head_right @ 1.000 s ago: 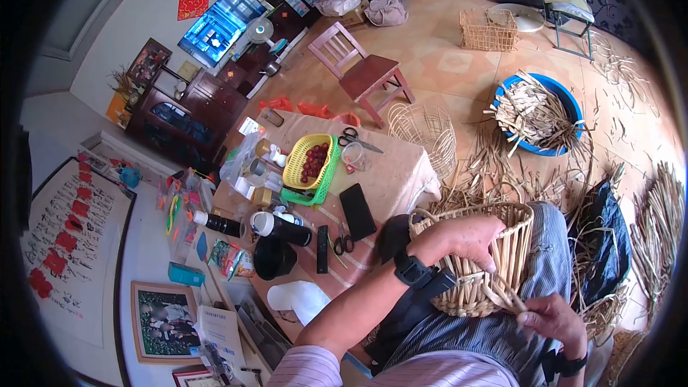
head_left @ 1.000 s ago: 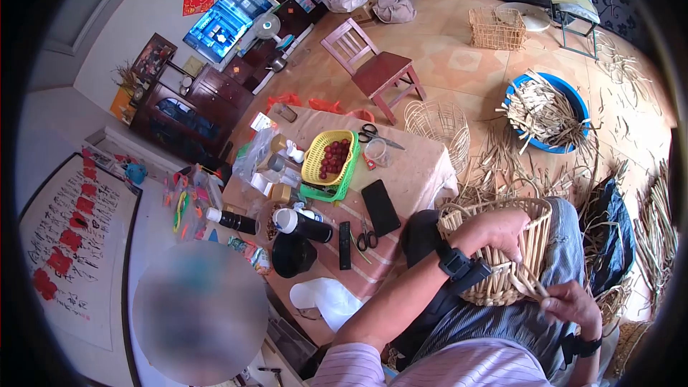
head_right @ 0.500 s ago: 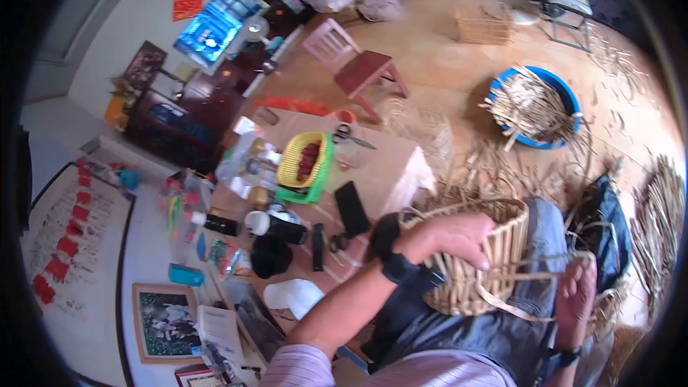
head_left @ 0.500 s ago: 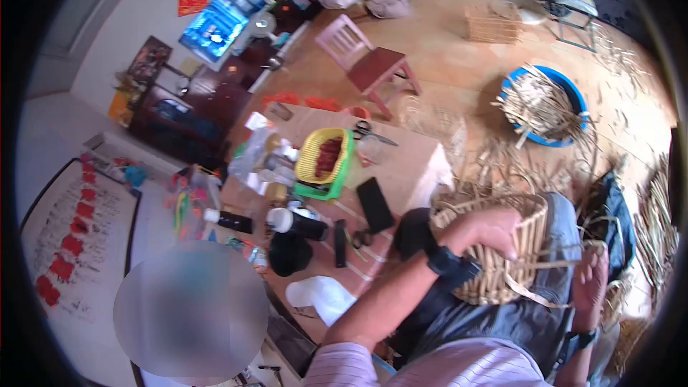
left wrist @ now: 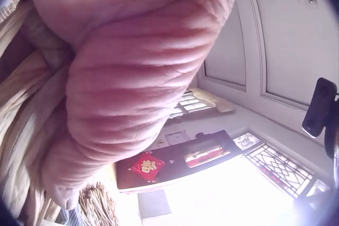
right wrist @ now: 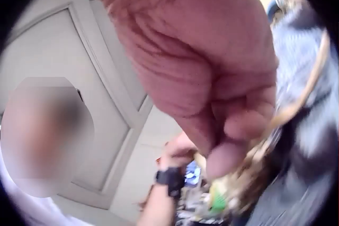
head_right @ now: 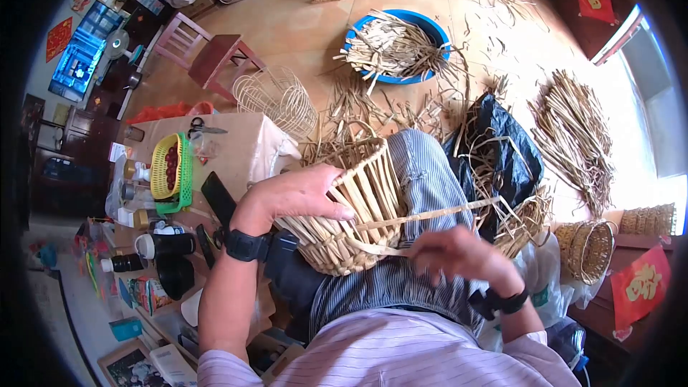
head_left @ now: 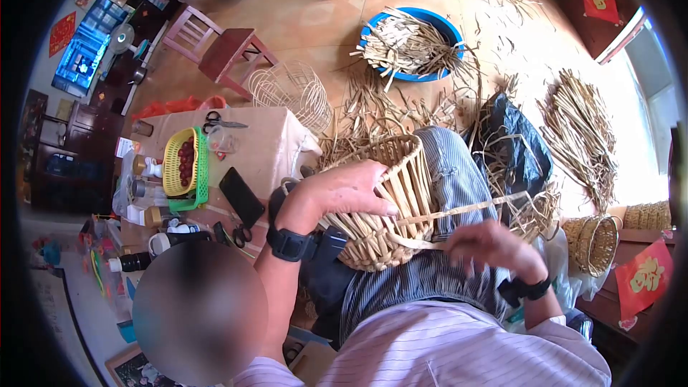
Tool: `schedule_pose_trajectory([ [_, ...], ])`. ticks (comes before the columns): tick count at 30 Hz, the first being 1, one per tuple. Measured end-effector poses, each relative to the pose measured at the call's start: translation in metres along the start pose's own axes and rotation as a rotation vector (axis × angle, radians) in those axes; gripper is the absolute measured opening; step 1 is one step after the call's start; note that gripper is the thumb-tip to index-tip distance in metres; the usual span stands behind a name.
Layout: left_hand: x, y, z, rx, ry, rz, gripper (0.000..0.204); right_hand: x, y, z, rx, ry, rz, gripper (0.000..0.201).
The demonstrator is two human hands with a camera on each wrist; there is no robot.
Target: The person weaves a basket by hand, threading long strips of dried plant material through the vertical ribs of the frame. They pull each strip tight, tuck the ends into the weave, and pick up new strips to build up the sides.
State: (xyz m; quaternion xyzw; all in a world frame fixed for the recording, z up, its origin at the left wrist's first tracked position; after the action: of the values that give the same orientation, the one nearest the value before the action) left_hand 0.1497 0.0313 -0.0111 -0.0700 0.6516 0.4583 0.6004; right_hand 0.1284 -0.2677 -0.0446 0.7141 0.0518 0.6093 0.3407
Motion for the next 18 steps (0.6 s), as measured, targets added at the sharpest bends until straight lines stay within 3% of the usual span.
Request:
schedule_pose_trajectory([
  [1, 0.008, -0.002, 0.0, -0.006, -0.037, -0.046, 0.049, 0.013, 0.0, -0.022, 0.051, -0.062, 0.212, 0.024],
  [2, 0.01, -0.001, 0.0, -0.002, -0.032, -0.033, 0.05, 0.027, -0.002, -0.033, -0.001, -0.105, 0.279, 0.017],
  [4, 0.01, -0.001, -0.001, 0.012, -0.025, -0.008, 0.053, 0.061, -0.008, -0.034, -0.416, 0.393, 0.588, 0.021],
  [6, 0.004, 0.0, 0.001, -0.02, -0.146, 0.043, 0.055, 0.075, -0.022, -0.04, -0.671, 0.725, 0.625, 0.027],
  [7, 0.005, 0.0, 0.002, -0.021, -0.178, 0.063, 0.055, 0.066, -0.029, -0.044, -0.623, 0.85, 0.636, 0.034],
  [10, 0.001, 0.007, -0.003, -0.105, -0.186, 0.04, 0.048, 0.057, -0.036, -0.05, -0.567, 0.722, 0.479, 0.034],
  [12, -0.003, 0.008, -0.003, -0.13, -0.138, 0.014, 0.049, 0.062, -0.034, -0.055, -0.591, 0.84, 0.546, 0.033],
  [15, -0.007, 0.009, -0.001, -0.103, -0.144, 0.106, 0.053, 0.063, -0.037, -0.058, -0.648, 0.893, 0.663, 0.029],
  [18, -0.009, 0.011, -0.002, -0.102, -0.071, 0.139, 0.056, 0.063, -0.036, -0.058, -0.632, 0.873, 0.668, 0.025],
])
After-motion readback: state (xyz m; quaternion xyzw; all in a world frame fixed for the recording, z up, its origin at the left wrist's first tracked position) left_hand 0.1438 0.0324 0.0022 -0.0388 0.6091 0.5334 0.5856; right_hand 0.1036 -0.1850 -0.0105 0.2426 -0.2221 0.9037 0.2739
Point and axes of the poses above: each hand's wrist, its own y-axis away from the middle knuckle, its own z-axis out of the back of the hand, x = y × z, the point moved 5 cm from there along -y, towards the middle knuckle, and after that the axes turned 3 degrees about y, right-handed, at the moved point
